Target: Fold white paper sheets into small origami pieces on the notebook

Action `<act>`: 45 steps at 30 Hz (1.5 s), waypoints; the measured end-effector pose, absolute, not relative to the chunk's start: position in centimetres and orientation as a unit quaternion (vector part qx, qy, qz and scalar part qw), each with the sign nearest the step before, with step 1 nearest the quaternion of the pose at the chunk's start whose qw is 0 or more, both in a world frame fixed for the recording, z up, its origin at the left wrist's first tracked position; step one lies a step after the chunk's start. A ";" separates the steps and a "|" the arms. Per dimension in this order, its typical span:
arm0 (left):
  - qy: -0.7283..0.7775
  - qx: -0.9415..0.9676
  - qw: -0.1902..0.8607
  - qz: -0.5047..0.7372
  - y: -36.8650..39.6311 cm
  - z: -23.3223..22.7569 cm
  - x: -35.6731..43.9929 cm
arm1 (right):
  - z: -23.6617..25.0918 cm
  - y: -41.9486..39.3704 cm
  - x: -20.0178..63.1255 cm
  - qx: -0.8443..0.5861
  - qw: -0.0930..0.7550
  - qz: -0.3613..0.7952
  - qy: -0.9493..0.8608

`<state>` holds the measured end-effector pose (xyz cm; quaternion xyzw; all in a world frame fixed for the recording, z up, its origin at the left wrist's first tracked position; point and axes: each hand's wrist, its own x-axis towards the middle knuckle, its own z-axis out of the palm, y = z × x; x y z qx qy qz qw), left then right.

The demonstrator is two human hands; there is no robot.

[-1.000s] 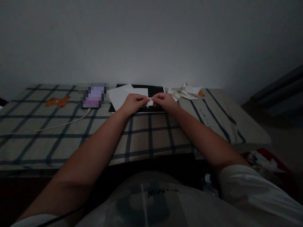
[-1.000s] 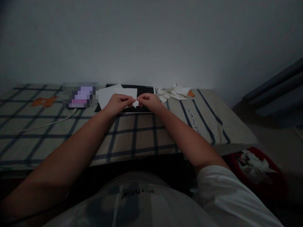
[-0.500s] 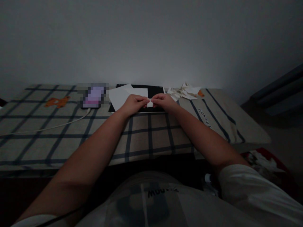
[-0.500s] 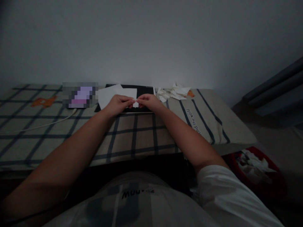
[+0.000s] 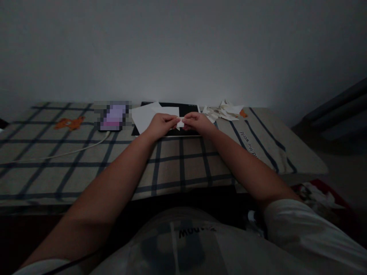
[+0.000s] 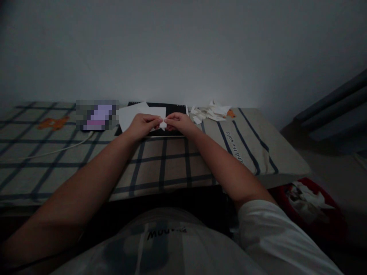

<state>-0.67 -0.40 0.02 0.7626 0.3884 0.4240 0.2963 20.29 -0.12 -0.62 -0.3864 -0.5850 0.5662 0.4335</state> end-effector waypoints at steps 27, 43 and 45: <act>0.414 0.746 0.285 0.437 -0.3 -0.1 -0.6 | -0.7 0.3 20.3 -0.396 0.425 0.573 -0.578; 0.426 0.628 0.442 0.478 0.0 -0.7 -0.2 | -0.7 0.1 20.4 -0.373 0.455 0.541 -0.601; 0.435 0.620 0.446 0.477 0.1 -0.6 -0.3 | -0.8 0.2 20.5 -0.357 0.452 0.557 -0.599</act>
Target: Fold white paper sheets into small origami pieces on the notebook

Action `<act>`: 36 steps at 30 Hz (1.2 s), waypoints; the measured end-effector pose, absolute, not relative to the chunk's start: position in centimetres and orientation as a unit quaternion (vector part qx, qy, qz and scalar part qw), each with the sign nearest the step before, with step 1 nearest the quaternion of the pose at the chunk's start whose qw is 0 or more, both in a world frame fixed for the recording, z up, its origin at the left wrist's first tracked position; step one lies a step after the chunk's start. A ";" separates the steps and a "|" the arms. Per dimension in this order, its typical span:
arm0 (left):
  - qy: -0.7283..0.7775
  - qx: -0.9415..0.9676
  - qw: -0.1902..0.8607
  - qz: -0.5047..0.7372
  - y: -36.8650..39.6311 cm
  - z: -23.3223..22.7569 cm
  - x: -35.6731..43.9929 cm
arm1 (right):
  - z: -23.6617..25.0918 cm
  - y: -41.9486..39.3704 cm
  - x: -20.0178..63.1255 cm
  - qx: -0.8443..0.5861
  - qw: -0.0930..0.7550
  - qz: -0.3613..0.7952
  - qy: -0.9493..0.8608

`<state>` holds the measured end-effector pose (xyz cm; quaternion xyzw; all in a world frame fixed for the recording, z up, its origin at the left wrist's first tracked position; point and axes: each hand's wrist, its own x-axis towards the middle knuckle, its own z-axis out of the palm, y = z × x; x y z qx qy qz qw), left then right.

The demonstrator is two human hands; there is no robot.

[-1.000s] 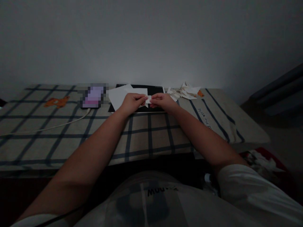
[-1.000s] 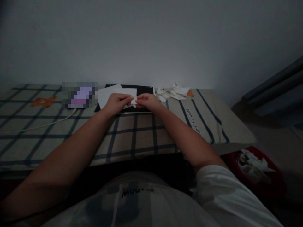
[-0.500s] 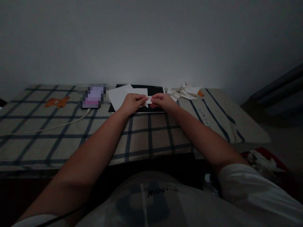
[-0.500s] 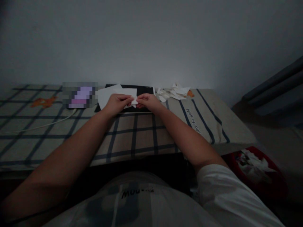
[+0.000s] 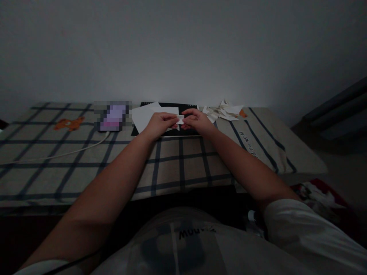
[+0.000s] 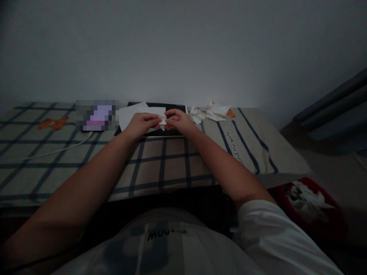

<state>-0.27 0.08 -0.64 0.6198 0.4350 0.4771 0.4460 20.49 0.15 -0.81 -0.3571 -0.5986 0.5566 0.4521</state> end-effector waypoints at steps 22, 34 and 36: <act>0.423 0.568 0.561 0.430 -0.3 -0.1 -0.1 | -0.7 0.4 20.8 -0.387 0.473 0.450 -0.651; 0.459 0.552 0.525 0.457 -0.5 -0.1 0.2 | -0.6 0.2 20.6 -0.374 0.488 0.529 -0.585; 0.460 0.546 0.518 0.471 -0.4 0.0 0.3 | -0.6 0.2 20.5 -0.383 0.476 0.549 -0.570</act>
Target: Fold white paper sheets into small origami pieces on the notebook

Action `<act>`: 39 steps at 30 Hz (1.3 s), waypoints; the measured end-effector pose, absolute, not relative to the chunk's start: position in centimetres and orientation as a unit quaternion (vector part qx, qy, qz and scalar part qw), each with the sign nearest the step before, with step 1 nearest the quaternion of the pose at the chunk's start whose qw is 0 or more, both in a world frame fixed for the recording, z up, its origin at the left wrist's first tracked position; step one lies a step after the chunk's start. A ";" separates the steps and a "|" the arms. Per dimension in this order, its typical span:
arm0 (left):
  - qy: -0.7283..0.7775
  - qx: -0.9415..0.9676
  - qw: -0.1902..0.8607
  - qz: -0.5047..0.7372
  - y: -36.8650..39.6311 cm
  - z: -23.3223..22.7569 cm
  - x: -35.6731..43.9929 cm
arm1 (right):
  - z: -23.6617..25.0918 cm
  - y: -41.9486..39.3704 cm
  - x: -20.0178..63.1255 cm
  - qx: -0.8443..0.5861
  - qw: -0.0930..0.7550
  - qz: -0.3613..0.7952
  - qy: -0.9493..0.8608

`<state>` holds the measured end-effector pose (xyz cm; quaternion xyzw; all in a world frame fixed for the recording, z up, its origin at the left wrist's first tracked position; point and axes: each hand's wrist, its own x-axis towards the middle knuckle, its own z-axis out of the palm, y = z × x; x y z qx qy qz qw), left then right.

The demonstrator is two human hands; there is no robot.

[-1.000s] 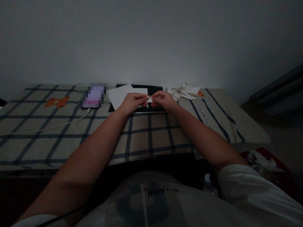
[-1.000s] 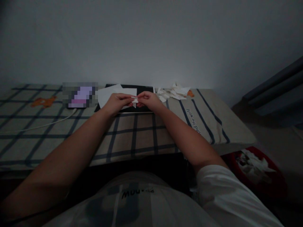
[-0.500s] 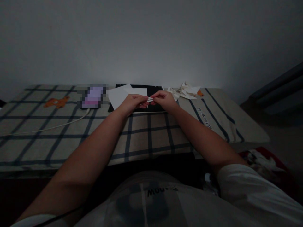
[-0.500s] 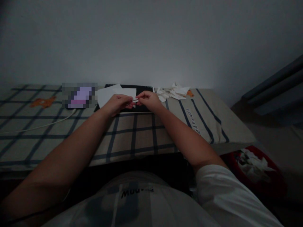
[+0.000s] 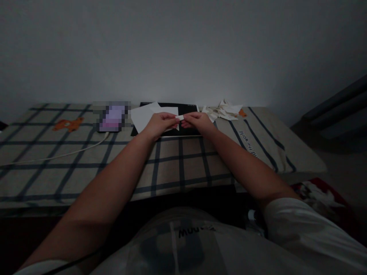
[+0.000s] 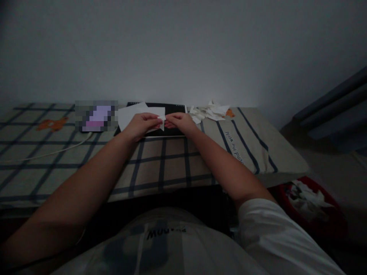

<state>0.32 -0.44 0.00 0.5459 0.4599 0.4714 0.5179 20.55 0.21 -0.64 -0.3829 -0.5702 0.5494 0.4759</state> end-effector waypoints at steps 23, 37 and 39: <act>0.392 0.713 0.423 0.399 -0.5 0.1 -0.3 | -0.7 -0.2 20.2 -0.385 0.402 0.496 -0.666; 0.385 0.762 0.284 0.437 -0.6 -0.7 -0.1 | -0.5 0.3 20.1 -0.438 0.374 0.510 -0.638; 0.401 0.750 0.276 0.448 -0.4 -0.7 -0.2 | -0.6 0.2 20.1 -0.418 0.385 0.504 -0.650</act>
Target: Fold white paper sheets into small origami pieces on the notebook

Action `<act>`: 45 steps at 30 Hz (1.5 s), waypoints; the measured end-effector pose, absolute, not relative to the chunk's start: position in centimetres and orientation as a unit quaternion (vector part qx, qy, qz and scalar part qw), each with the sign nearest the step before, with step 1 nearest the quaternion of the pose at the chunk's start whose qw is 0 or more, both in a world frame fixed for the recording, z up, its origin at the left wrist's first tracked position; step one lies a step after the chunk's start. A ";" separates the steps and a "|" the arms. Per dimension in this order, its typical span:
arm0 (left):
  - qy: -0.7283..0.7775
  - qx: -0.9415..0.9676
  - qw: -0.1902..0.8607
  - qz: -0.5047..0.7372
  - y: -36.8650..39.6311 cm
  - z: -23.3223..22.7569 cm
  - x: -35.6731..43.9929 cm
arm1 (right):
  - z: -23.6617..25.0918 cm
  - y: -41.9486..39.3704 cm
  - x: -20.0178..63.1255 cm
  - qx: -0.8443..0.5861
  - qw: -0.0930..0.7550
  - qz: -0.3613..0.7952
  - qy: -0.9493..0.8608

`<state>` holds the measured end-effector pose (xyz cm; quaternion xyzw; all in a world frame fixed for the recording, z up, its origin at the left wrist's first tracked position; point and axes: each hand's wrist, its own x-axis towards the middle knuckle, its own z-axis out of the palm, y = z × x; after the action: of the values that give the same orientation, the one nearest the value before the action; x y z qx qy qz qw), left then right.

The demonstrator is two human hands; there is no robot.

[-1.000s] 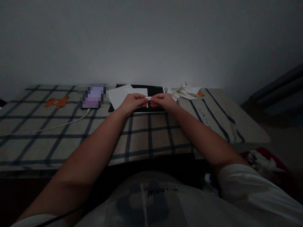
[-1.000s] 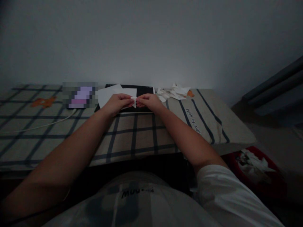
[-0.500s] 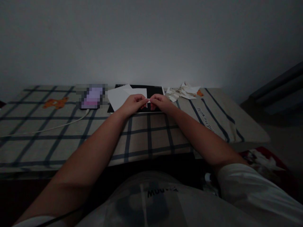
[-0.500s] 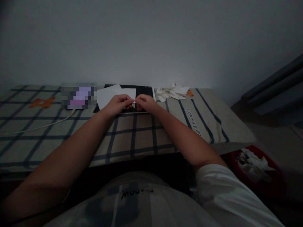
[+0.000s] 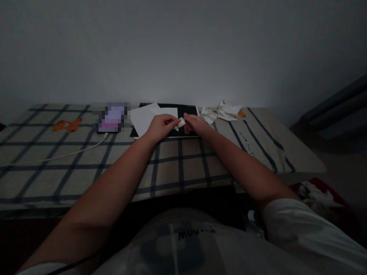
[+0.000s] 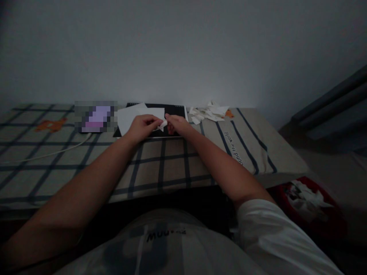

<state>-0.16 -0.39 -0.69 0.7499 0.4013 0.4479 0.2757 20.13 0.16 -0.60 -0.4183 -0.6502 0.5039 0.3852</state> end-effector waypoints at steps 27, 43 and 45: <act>0.384 0.572 0.553 0.468 -0.8 0.6 0.1 | 0.3 -0.5 21.1 -0.352 0.376 0.442 -0.734; 0.357 0.564 0.588 0.458 -0.9 0.7 -0.2 | 0.2 -0.7 21.0 -0.368 0.361 0.486 -0.706; 0.361 0.570 0.582 0.454 -0.8 0.7 -0.3 | 0.1 -0.6 21.1 -0.366 0.359 0.489 -0.706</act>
<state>-0.32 -0.85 0.71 0.5703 0.3610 0.4538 0.5819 21.07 -0.60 0.15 -0.3661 -0.7058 0.4889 0.3590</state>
